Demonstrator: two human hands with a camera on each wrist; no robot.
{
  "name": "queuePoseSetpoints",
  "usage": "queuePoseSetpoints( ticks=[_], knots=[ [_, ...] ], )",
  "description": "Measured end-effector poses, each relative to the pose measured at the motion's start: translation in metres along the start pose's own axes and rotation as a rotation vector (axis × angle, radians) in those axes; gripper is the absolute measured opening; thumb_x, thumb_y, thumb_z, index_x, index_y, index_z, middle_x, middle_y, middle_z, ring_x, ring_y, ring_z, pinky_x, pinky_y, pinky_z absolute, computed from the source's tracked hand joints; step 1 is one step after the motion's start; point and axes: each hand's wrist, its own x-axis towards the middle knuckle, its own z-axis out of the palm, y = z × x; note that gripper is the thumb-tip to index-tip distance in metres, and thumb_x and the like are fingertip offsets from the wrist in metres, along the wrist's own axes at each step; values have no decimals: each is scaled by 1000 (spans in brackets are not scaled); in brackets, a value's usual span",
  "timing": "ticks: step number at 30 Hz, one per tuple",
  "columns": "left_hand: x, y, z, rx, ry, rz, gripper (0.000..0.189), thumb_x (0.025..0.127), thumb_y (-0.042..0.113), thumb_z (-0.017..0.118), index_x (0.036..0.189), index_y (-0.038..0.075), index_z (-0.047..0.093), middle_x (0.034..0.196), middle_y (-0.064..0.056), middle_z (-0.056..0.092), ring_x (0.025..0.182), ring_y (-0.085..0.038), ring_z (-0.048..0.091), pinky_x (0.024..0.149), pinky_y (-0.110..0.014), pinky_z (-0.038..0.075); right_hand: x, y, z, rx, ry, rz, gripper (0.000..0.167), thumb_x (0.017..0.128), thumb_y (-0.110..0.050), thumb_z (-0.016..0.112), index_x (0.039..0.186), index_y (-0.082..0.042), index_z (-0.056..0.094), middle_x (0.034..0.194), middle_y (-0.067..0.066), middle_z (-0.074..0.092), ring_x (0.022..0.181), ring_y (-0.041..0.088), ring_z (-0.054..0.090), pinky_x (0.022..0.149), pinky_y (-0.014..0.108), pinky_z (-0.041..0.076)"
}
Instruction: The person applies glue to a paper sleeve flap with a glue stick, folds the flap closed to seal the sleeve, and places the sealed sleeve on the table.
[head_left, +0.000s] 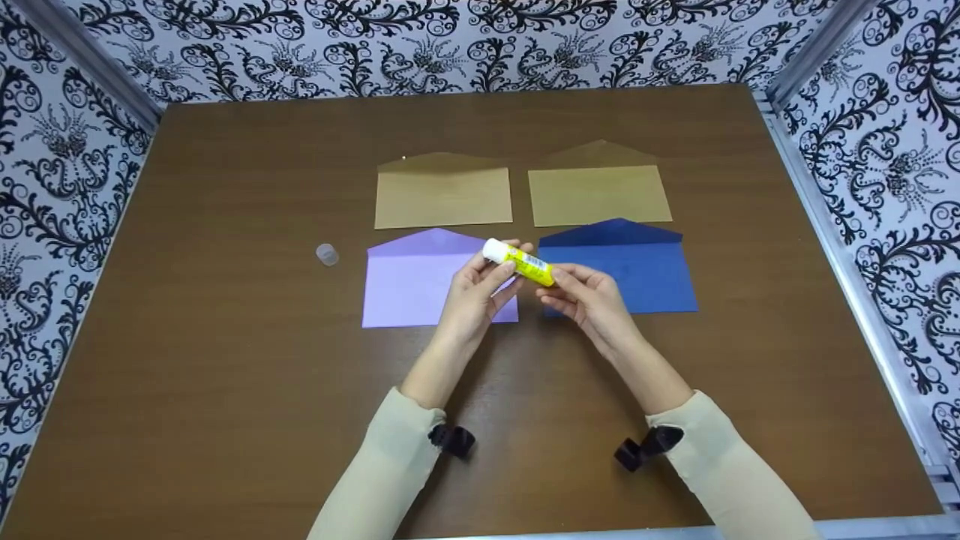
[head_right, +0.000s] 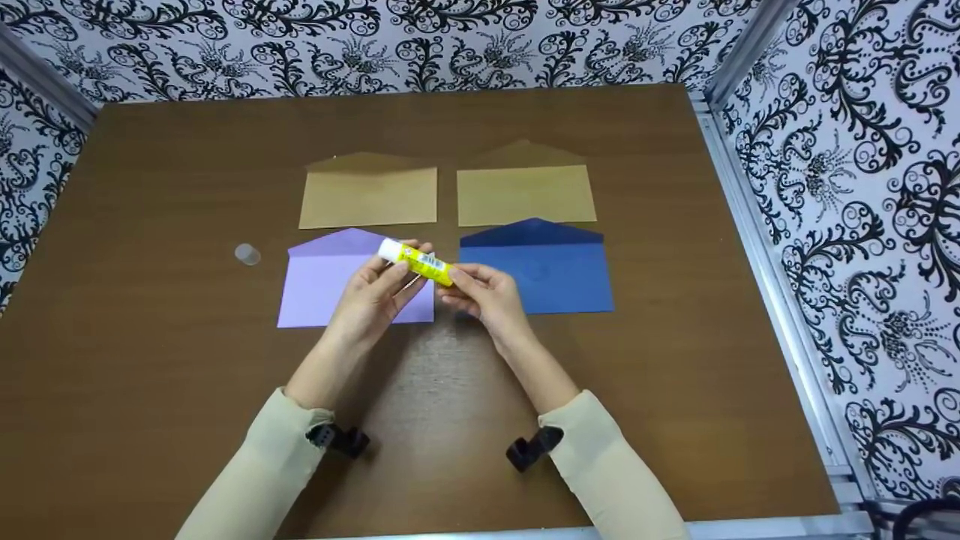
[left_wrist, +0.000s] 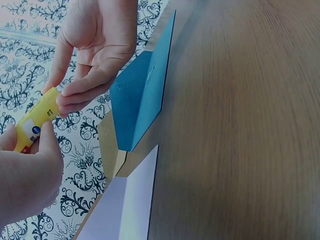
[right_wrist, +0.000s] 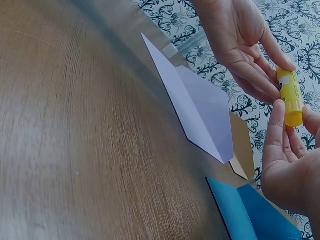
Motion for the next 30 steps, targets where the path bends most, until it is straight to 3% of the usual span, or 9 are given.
queuePoseSetpoints(
  ticks=[16, 21, 25, 30],
  knots=[
    [0, 0, 0, 14, -5, -2, 35, 101, 1, 52, 135, -4, 52, 133, -14, 66, 115, -12, 65, 101, -32, 54, -1, -1, 0, 24, -15, 28, 18, 102, -9, 51, 100, -8, 69, 85, 6, 74, 74, 13, 72, 74, 23, 61],
    [-1, 3, 1, 19, 8, 1, 36, 100, 0, 52, 136, -4, 52, 136, -15, 64, 120, -15, 63, 106, -36, 52, 0, 1, 0, 8, -37, 9, 17, 100, -7, 55, 113, -6, 65, 100, 6, 71, 86, 14, 72, 82, 26, 61],
    [0, 3, 0, 11, 15, 5, 37, 100, -1, 52, 136, -5, 52, 136, -17, 63, 121, -17, 62, 106, -37, 51, 1, 1, -1, -39, -53, -44, 32, 95, 1, 61, 127, -1, 58, 114, 7, 65, 99, 18, 71, 92, 31, 59],
    [1, 1, 0, 8, 6, 6, 37, 100, -2, 51, 136, -6, 51, 136, -17, 63, 119, -16, 63, 110, -43, 47, 1, 1, -2, -95, -27, -82, 33, 92, 4, 65, 124, -1, 60, 115, 7, 65, 99, 21, 70, 95, 36, 58]
  ],
)
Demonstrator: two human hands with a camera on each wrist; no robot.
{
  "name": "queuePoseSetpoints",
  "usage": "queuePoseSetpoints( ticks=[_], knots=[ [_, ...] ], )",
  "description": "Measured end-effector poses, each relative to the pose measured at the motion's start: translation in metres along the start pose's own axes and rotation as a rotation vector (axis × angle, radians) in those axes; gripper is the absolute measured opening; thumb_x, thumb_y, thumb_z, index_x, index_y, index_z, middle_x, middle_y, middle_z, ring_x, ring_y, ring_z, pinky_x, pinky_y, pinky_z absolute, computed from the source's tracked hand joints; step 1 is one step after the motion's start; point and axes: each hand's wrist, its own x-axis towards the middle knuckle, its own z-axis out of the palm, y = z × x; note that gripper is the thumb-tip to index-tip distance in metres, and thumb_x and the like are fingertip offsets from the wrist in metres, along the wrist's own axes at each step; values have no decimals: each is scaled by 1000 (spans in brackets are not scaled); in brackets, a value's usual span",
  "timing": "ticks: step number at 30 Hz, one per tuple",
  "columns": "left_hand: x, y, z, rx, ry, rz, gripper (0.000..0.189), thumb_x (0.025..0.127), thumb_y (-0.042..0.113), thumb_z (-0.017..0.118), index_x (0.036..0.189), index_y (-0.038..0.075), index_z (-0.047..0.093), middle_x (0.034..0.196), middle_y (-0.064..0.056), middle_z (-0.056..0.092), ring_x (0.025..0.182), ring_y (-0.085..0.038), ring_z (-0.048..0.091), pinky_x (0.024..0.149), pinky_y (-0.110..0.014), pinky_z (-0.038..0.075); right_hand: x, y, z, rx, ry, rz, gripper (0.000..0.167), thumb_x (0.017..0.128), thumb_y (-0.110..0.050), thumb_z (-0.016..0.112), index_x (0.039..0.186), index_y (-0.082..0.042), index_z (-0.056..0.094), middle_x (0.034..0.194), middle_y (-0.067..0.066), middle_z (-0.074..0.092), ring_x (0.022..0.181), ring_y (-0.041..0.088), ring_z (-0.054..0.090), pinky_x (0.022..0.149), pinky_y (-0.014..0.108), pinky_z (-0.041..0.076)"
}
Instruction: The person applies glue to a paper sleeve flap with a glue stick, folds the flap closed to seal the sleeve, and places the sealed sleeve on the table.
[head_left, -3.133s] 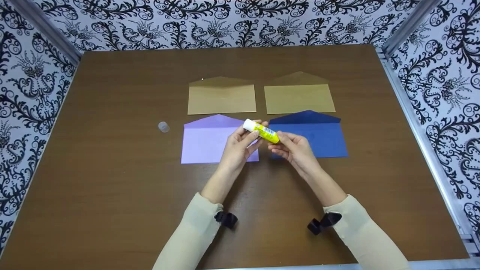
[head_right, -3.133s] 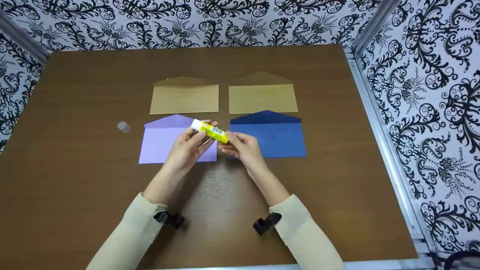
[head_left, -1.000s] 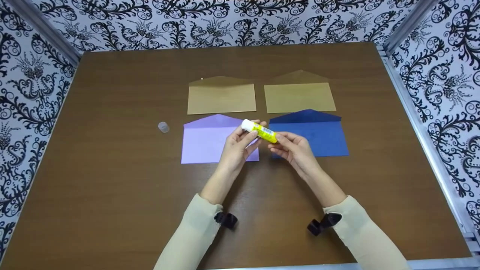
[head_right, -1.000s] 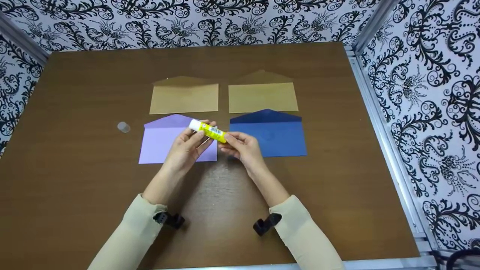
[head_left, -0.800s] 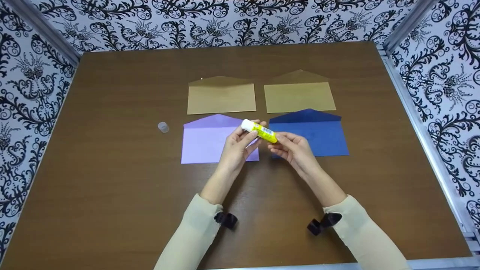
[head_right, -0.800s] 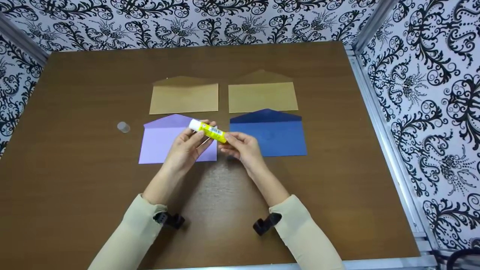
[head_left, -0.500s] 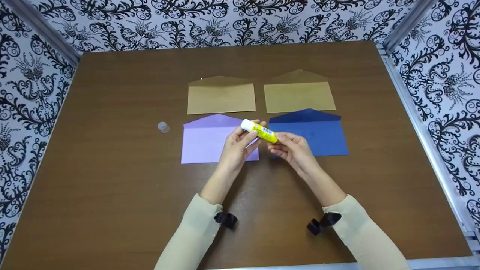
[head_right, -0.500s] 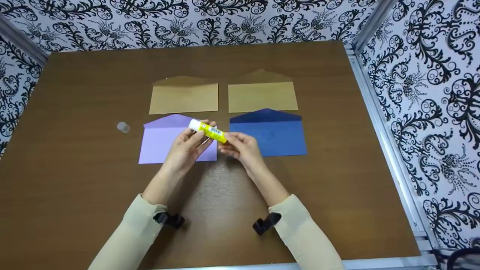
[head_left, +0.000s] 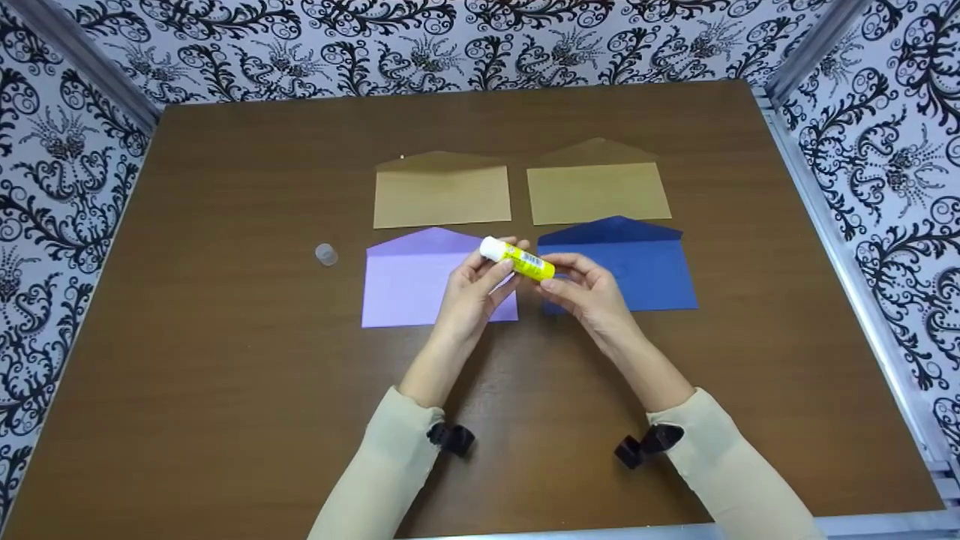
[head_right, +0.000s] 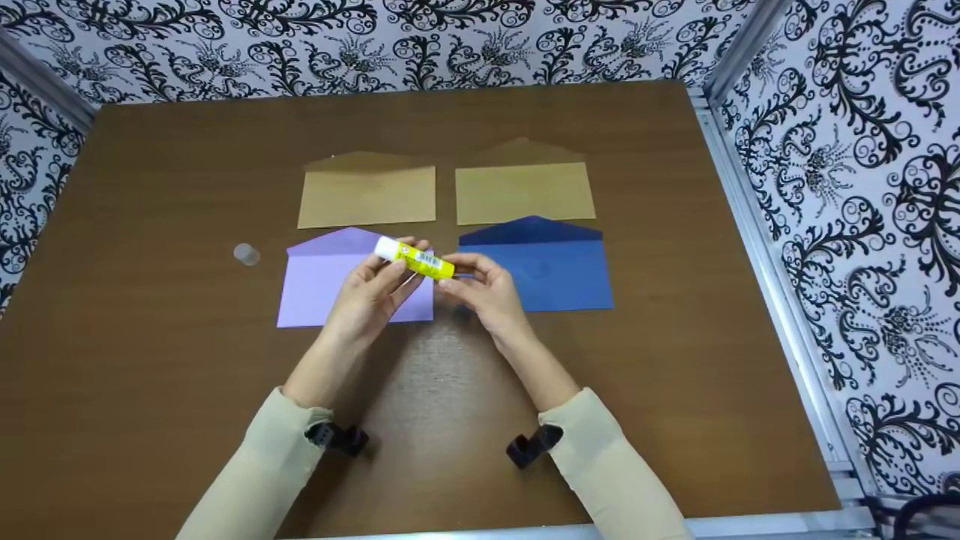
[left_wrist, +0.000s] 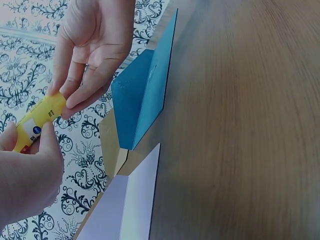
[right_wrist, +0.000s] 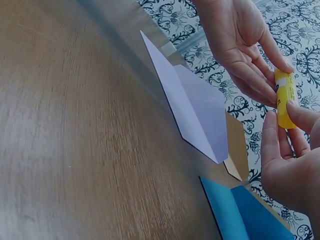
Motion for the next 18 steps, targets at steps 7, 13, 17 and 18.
queuePoseSetpoints(
  ticks=[7, 13, 17, 18],
  knots=[
    [0, 0, 2, 4, 6, -4, 37, 100, -2, 51, 137, -7, 50, 138, -19, 61, 115, -13, 64, 114, -49, 42, 0, 0, -1, -2, 24, 18, 29, 92, 4, 65, 120, -4, 63, 113, 5, 68, 95, 17, 71, 96, 36, 57],
    [-1, 0, 2, 14, -3, -1, 36, 100, 0, 51, 136, -6, 51, 137, -17, 63, 118, -15, 63, 110, -42, 48, 1, 0, -2, 23, 26, 35, 31, 92, 3, 65, 123, -1, 63, 111, 4, 69, 93, 14, 71, 91, 31, 59],
    [-1, 0, 2, 18, -6, -1, 36, 100, 0, 51, 136, -5, 51, 136, -16, 63, 122, -16, 62, 106, -37, 51, 0, -1, -1, 54, 31, 52, 30, 93, 3, 64, 123, 0, 63, 108, 4, 70, 93, 15, 70, 87, 28, 60],
    [-1, 0, 2, 17, -6, -2, 36, 100, 0, 51, 136, -5, 52, 137, -16, 63, 122, -16, 62, 106, -37, 51, 0, -1, -1, 61, 31, 56, 30, 93, 3, 63, 123, 0, 64, 108, 4, 70, 93, 15, 70, 87, 28, 60]
  ],
)
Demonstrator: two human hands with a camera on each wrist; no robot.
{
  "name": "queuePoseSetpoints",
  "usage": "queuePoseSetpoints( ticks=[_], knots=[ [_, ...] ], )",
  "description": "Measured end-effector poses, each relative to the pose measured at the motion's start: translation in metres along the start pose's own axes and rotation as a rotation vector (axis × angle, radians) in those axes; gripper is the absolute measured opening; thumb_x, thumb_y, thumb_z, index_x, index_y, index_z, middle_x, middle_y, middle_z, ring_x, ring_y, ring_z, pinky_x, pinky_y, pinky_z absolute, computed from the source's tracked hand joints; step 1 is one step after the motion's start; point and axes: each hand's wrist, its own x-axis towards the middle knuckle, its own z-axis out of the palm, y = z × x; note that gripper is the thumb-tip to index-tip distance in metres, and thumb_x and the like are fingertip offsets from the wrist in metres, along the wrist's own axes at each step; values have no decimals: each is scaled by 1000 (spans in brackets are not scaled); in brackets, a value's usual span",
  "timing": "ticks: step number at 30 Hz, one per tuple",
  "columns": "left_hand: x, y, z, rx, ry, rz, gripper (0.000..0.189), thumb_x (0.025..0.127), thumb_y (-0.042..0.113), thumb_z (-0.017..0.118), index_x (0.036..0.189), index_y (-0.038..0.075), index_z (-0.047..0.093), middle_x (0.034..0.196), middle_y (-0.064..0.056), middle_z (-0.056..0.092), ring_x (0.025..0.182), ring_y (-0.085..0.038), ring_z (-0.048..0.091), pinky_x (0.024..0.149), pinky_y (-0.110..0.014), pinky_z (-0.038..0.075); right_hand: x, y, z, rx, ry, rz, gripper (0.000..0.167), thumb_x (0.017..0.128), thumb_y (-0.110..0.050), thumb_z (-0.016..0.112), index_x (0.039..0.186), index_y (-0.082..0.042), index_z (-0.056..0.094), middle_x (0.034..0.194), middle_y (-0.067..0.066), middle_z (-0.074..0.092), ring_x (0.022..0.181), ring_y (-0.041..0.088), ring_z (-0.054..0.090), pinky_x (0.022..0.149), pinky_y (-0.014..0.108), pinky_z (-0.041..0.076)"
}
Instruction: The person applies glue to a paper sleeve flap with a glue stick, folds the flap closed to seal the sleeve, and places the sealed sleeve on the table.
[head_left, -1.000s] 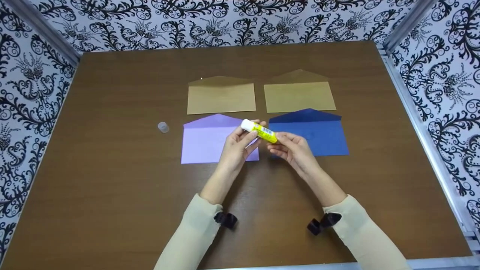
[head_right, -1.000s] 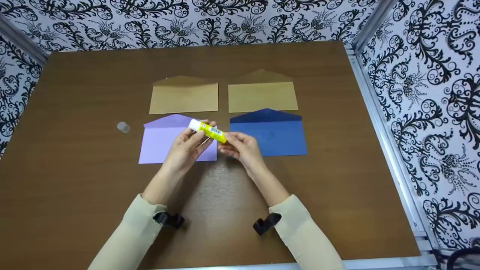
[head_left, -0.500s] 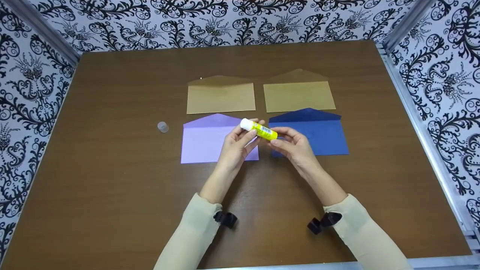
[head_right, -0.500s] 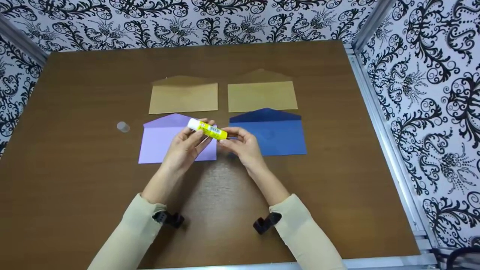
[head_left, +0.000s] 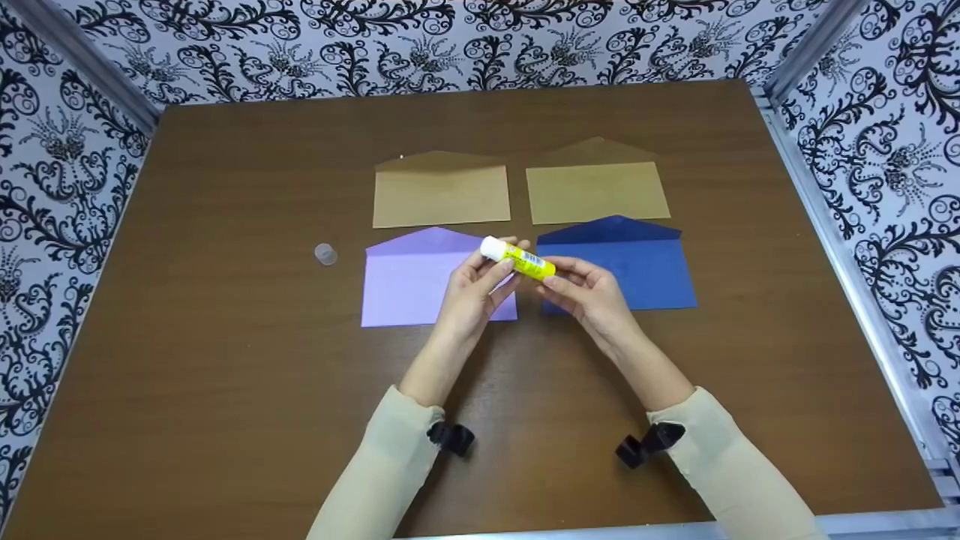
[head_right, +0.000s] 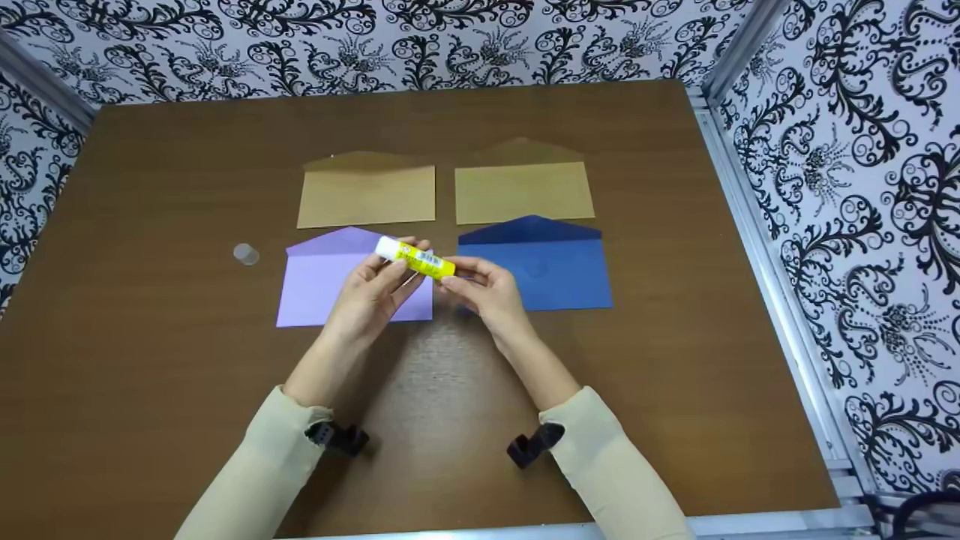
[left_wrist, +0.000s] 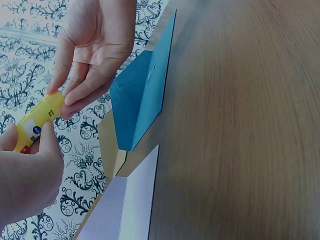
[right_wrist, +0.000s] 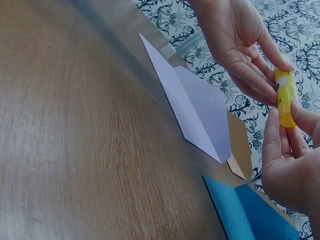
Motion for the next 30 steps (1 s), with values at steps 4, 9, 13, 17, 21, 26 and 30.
queuePoseSetpoints(
  ticks=[4, 9, 13, 17, 21, 26, 30],
  knots=[
    [0, 0, 0, -5, 1, -1, 36, 100, 0, 51, 136, -5, 52, 136, -16, 63, 121, -15, 62, 108, -39, 50, -1, -1, 1, 20, -3, 14, 27, 94, 2, 62, 121, 0, 64, 106, 5, 71, 91, 15, 71, 86, 27, 61],
    [0, -1, 0, -5, -2, -1, 36, 100, 0, 52, 136, -5, 52, 132, -13, 66, 118, -15, 63, 112, -44, 45, -2, -2, 1, 41, -14, 22, 22, 97, 3, 57, 117, -1, 64, 101, 5, 71, 87, 14, 73, 82, 24, 61],
    [1, -2, 1, -5, 7, -5, 36, 100, 0, 52, 136, -5, 51, 134, -14, 65, 113, -14, 64, 114, -49, 42, -2, -2, 1, 39, -21, 33, 21, 98, 0, 56, 118, 0, 64, 102, 6, 70, 87, 15, 73, 83, 24, 60],
    [0, -1, 1, -3, 7, -4, 36, 100, 0, 51, 136, -5, 51, 136, -16, 64, 114, -14, 65, 111, -44, 46, -2, -1, 1, 42, -19, 46, 19, 100, -5, 56, 116, -1, 65, 101, 6, 70, 86, 14, 73, 82, 24, 61],
    [-1, -1, 1, 3, -2, 0, 37, 100, 0, 52, 137, -5, 51, 136, -16, 63, 114, -15, 64, 111, -44, 47, -2, -1, 1, 45, -12, 57, 17, 101, -7, 55, 113, -2, 66, 99, 7, 71, 82, 13, 73, 80, 23, 61],
    [-1, -1, 1, 3, 4, -3, 36, 100, 0, 52, 136, -5, 51, 135, -16, 64, 114, -14, 65, 109, -41, 49, -2, -1, 1, 61, -13, 68, 16, 102, -7, 53, 111, -2, 66, 98, 9, 71, 81, 13, 73, 80, 23, 61],
    [-1, -1, 1, 3, 4, -1, 36, 100, 0, 52, 136, -5, 51, 135, -16, 64, 115, -15, 65, 107, -39, 51, -2, -1, 1, 73, -9, 80, 16, 102, -8, 54, 109, -3, 66, 95, 9, 72, 80, 13, 73, 79, 23, 61]
  ],
)
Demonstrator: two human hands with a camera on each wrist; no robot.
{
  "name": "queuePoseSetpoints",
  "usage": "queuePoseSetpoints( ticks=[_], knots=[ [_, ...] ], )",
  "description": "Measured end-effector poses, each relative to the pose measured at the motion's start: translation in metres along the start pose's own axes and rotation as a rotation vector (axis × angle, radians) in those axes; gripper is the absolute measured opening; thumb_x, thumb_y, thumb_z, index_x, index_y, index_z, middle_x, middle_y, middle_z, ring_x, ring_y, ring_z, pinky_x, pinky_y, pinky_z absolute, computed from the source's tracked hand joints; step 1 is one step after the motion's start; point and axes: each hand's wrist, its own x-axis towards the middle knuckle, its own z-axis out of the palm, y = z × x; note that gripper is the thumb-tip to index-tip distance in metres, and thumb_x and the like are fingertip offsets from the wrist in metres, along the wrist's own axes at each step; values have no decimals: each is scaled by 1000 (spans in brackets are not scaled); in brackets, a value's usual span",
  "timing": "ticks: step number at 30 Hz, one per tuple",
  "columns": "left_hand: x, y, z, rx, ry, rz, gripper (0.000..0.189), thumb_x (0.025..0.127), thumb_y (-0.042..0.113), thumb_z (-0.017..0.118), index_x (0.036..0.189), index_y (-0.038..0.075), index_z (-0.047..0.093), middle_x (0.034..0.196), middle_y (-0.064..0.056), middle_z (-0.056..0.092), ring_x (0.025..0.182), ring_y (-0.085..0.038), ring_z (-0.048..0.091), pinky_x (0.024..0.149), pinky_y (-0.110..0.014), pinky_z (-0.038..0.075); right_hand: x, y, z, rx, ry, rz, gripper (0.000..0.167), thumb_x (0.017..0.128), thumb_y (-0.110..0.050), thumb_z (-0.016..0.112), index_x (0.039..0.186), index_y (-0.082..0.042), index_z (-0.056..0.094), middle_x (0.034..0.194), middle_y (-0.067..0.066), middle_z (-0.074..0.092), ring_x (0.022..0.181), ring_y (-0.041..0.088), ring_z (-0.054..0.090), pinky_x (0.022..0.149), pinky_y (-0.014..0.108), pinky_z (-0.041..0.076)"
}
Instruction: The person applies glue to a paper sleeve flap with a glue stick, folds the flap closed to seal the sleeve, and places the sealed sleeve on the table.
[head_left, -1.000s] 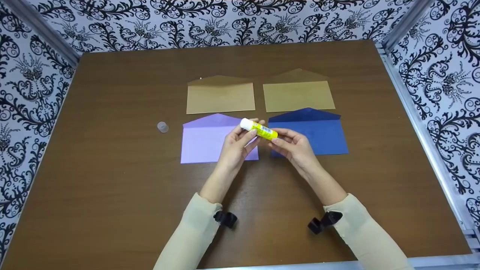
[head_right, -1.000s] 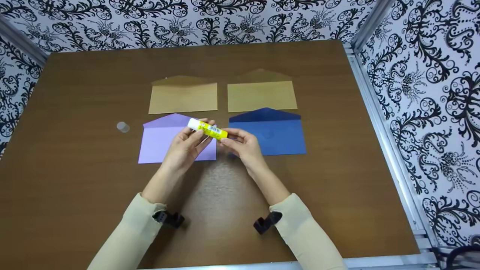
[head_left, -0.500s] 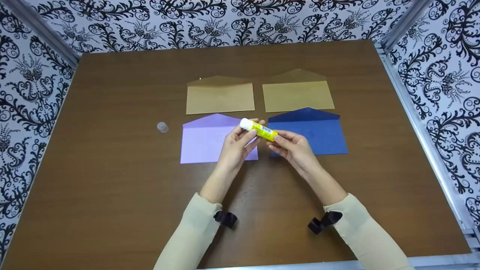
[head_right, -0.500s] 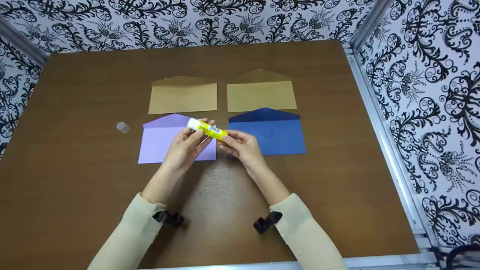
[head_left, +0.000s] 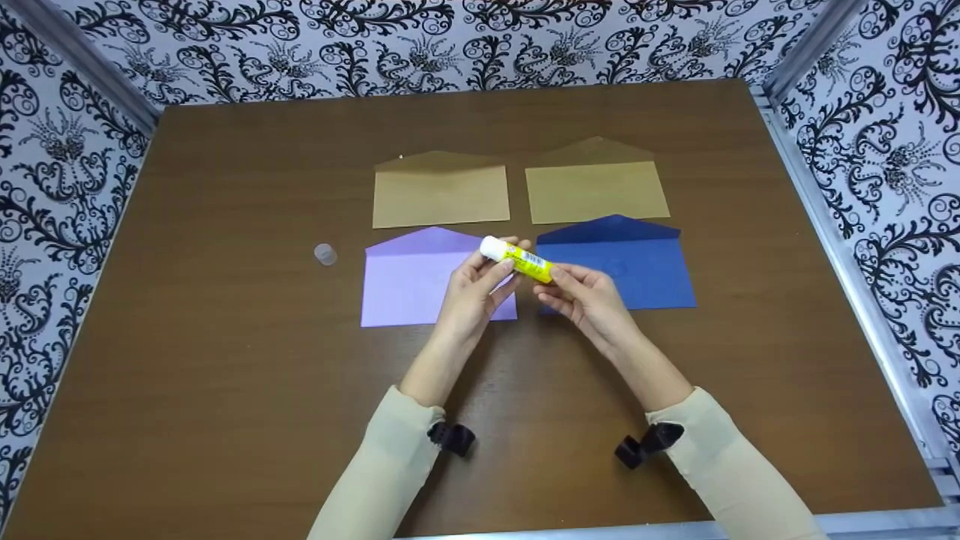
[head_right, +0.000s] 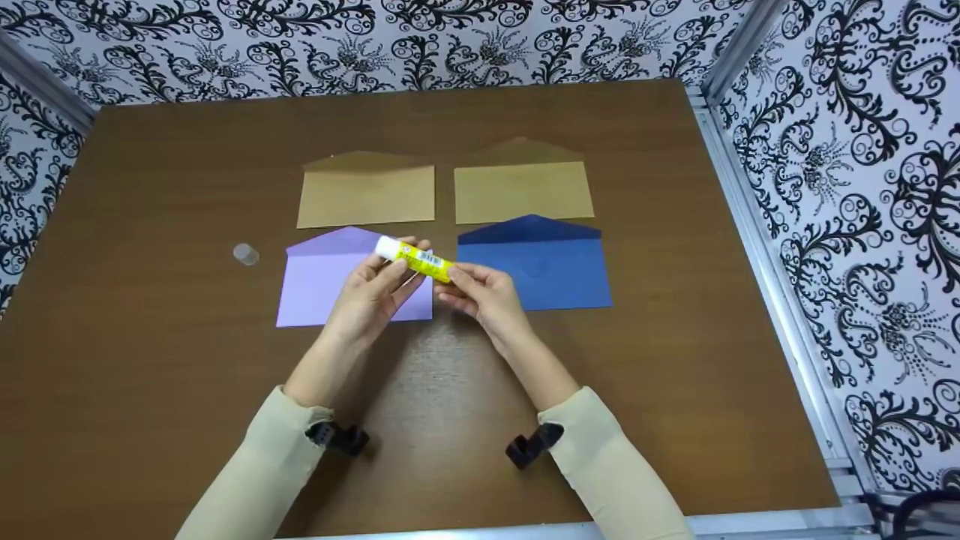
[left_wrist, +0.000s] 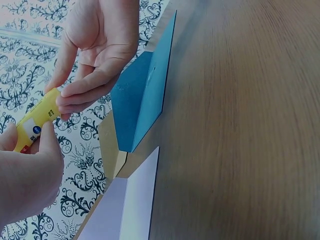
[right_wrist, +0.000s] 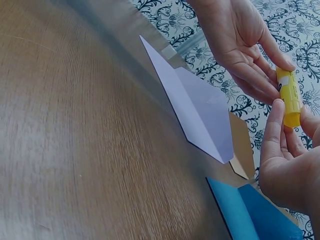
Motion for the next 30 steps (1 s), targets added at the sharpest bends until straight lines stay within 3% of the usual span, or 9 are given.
queuePoseSetpoints(
  ticks=[13, 23, 30],
  knots=[
    [0, -1, -1, 0, -2, -3, 36, 100, 0, 51, 136, -5, 51, 136, -16, 63, 121, -14, 62, 115, -47, 42, 4, 4, -1, 30, -6, 18, 17, 103, -13, 51, 107, -1, 63, 85, 6, 73, 77, 12, 72, 76, 20, 60],
    [2, -1, -1, 6, 17, -11, 36, 100, -1, 51, 137, -5, 50, 137, -16, 63, 118, -13, 63, 111, -43, 46, 5, 4, 0, 60, 15, 54, 17, 104, -13, 51, 108, -1, 62, 87, 6, 73, 77, 12, 72, 77, 21, 61],
    [2, -1, -1, 9, 16, -9, 38, 100, -2, 52, 137, -6, 50, 138, -17, 62, 122, -16, 62, 109, -38, 48, 5, 4, 0, 184, -2, 84, 17, 103, -15, 53, 107, -3, 64, 96, 9, 73, 84, 16, 74, 80, 23, 61]
  ],
)
